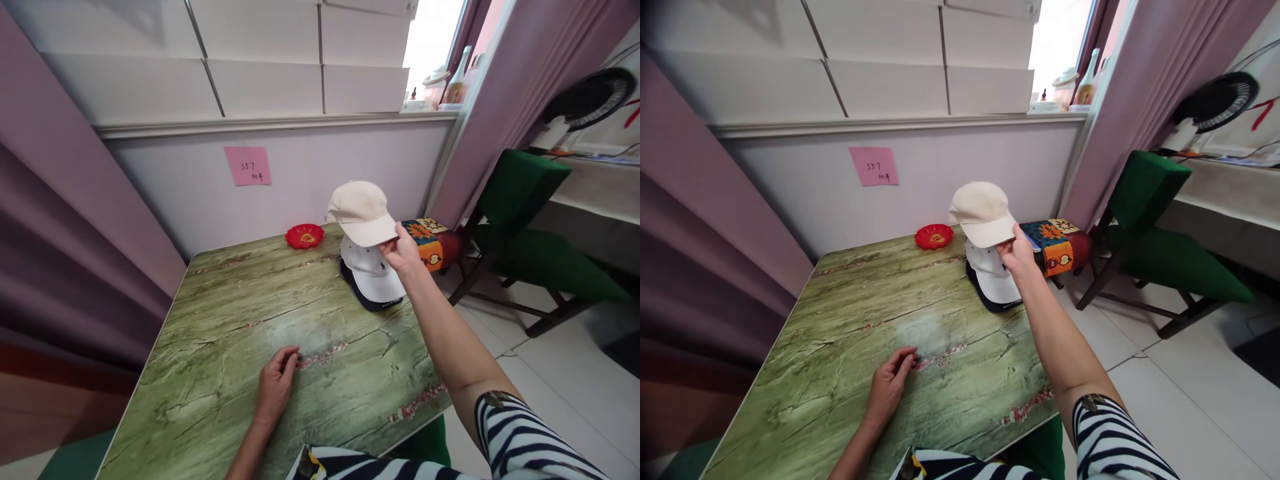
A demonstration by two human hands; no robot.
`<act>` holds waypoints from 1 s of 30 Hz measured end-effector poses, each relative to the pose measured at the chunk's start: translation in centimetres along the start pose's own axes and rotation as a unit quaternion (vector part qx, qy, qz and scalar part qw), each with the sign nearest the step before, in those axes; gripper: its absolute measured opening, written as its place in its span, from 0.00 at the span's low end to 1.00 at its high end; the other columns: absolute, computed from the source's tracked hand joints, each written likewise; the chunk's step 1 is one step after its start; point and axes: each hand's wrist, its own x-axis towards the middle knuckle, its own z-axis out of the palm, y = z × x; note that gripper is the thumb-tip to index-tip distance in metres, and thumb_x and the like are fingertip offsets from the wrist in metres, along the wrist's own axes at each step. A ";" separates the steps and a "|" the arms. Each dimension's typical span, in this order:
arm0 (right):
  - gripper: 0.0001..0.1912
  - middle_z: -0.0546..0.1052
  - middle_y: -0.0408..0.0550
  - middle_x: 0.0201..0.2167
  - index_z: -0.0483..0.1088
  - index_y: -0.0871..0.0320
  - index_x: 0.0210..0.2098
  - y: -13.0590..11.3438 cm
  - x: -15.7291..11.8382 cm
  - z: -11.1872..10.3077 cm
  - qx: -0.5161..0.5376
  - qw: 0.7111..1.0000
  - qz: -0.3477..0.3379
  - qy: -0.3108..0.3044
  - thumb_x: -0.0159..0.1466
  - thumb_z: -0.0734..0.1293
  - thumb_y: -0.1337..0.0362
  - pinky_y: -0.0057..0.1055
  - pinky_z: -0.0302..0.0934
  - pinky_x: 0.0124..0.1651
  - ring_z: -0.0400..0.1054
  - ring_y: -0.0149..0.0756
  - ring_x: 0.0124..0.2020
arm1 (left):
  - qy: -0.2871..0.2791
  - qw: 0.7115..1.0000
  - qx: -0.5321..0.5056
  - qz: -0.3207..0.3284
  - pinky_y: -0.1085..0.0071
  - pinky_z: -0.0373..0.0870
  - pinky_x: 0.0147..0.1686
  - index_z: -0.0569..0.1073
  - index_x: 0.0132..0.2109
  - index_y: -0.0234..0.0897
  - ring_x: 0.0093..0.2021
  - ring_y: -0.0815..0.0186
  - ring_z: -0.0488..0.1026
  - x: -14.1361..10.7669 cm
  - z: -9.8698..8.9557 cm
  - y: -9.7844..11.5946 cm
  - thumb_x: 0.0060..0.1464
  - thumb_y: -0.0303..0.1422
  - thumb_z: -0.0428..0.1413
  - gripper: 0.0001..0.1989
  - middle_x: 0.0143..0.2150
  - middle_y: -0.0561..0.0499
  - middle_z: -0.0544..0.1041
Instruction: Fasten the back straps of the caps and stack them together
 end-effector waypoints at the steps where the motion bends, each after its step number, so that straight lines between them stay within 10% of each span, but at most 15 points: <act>1: 0.12 0.83 0.43 0.33 0.72 0.58 0.48 0.0 0.1 -0.9 -0.001 1.000 0.003 0.011 0.72 0.60 0.63 0.31 0.75 0.43 0.78 0.31 0.34 | 0.000 1.000 0.000 0.001 0.64 0.75 0.40 0.77 0.44 0.37 0.37 0.58 0.79 0.0 0.0 0.0 0.58 0.45 0.54 0.18 0.37 0.47 0.82; 13: 0.11 0.83 0.43 0.31 0.73 0.58 0.45 0.2 -1.5 -9.3 0.002 0.997 0.011 0.079 0.71 0.60 0.65 0.30 0.75 0.39 0.78 0.32 0.32 | -0.004 1.000 0.002 0.013 0.65 0.74 0.39 0.76 0.45 0.37 0.35 0.59 0.79 0.1 0.0 -0.3 0.58 0.45 0.54 0.17 0.37 0.47 0.81; 25: 0.14 0.83 0.44 0.32 0.72 0.59 0.51 -0.6 1.7 -1.3 -0.017 1.000 -0.007 -0.001 0.72 0.59 0.61 0.30 0.74 0.41 0.77 0.31 0.32 | 0.002 1.000 0.005 0.020 0.64 0.75 0.40 0.76 0.45 0.37 0.36 0.59 0.79 -0.1 0.1 -0.1 0.58 0.45 0.54 0.17 0.37 0.47 0.82; 30: 0.13 0.83 0.42 0.30 0.73 0.58 0.49 0.1 1.3 -3.6 -0.006 1.000 0.009 0.020 0.72 0.60 0.61 0.31 0.75 0.39 0.77 0.31 0.31 | 0.005 1.000 0.007 0.026 0.65 0.75 0.40 0.76 0.45 0.37 0.37 0.59 0.79 -0.3 0.0 -0.1 0.58 0.45 0.54 0.17 0.37 0.47 0.82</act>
